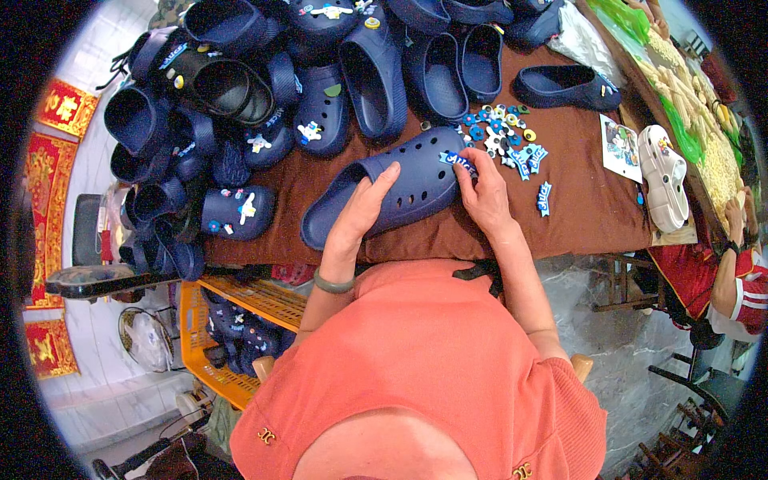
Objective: Apply decorative charms and badges to foam clogs.
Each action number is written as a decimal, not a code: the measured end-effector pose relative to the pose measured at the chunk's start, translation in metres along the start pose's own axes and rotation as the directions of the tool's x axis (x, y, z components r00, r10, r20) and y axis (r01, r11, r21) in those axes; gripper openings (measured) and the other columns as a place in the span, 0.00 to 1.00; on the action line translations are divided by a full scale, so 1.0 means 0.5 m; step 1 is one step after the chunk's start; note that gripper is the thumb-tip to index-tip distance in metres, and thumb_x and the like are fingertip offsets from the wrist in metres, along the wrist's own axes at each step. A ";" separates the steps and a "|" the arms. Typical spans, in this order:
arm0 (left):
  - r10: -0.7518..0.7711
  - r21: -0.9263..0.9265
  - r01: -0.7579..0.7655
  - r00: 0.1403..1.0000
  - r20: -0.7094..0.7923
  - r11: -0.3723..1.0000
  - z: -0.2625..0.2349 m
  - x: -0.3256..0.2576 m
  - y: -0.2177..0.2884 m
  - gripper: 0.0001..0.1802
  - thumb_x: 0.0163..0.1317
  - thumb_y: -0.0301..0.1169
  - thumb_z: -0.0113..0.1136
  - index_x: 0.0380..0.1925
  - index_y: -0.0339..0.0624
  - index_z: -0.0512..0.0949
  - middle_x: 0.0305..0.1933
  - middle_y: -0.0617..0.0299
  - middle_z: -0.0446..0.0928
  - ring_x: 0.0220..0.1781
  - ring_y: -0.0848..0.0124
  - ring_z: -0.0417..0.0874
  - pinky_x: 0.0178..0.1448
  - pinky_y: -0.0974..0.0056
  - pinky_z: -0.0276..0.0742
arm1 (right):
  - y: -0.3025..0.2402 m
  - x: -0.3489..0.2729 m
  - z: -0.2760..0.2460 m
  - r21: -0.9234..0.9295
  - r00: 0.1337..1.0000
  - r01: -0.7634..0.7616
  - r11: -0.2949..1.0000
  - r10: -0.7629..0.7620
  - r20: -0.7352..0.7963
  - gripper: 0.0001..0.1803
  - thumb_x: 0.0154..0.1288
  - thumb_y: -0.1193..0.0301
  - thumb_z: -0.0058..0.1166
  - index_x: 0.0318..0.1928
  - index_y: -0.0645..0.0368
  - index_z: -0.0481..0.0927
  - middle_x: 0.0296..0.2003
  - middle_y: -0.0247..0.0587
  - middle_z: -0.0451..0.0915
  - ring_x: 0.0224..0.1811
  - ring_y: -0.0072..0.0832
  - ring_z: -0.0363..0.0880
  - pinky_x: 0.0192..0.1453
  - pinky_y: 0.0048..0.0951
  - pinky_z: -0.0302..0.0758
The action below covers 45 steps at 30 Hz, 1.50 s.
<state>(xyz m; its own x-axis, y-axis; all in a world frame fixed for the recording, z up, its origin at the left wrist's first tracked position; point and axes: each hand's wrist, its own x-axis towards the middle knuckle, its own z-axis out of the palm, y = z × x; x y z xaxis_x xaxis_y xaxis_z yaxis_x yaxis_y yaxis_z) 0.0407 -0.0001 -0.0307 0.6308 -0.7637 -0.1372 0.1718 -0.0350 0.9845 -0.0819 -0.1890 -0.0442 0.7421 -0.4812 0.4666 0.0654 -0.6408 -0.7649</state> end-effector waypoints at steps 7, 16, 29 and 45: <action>0.022 0.027 -0.020 0.997 -0.068 0.999 0.012 -0.005 0.005 0.33 0.70 0.53 0.48 0.51 0.28 0.76 0.46 0.49 0.81 0.49 0.63 0.81 0.56 0.61 0.73 | -0.004 0.000 -0.001 0.004 1.000 -0.027 1.000 0.027 0.007 0.11 0.68 0.72 0.54 0.49 0.62 0.74 0.40 0.49 0.79 0.41 0.41 0.80 0.47 0.34 0.75; 0.004 0.008 -0.004 1.000 -0.003 1.000 -0.001 0.002 -0.004 0.28 0.72 0.46 0.49 0.59 0.31 0.72 0.54 0.56 0.78 0.52 0.70 0.80 0.58 0.65 0.75 | 0.002 -0.001 0.001 0.003 1.000 -0.015 1.000 0.015 0.007 0.12 0.69 0.71 0.54 0.49 0.61 0.74 0.40 0.49 0.79 0.42 0.41 0.80 0.47 0.34 0.75; 0.013 0.023 -0.013 1.000 0.011 1.000 -0.005 0.004 -0.007 0.29 0.72 0.46 0.49 0.60 0.31 0.70 0.55 0.55 0.77 0.53 0.70 0.80 0.58 0.65 0.75 | 0.001 -0.001 0.001 -0.003 1.000 -0.019 1.000 0.019 0.012 0.12 0.69 0.71 0.54 0.49 0.61 0.74 0.40 0.49 0.79 0.41 0.40 0.80 0.46 0.34 0.75; 0.046 0.083 -0.041 0.997 -0.054 0.996 0.002 0.003 -0.007 0.34 0.70 0.55 0.46 0.51 0.29 0.76 0.47 0.47 0.81 0.51 0.60 0.81 0.58 0.60 0.72 | 0.002 0.000 0.002 -0.008 1.000 0.002 1.000 -0.002 0.000 0.11 0.68 0.72 0.54 0.49 0.62 0.74 0.39 0.49 0.79 0.41 0.41 0.80 0.46 0.34 0.75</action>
<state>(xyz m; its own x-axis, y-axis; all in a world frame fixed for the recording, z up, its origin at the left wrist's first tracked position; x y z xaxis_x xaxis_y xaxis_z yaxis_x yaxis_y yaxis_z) 0.0401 -0.0018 -0.0343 0.6780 -0.7286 -0.0976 0.0825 -0.0565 0.9950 -0.0812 -0.1893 -0.0453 0.7419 -0.4800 0.4682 0.0618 -0.6463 -0.7606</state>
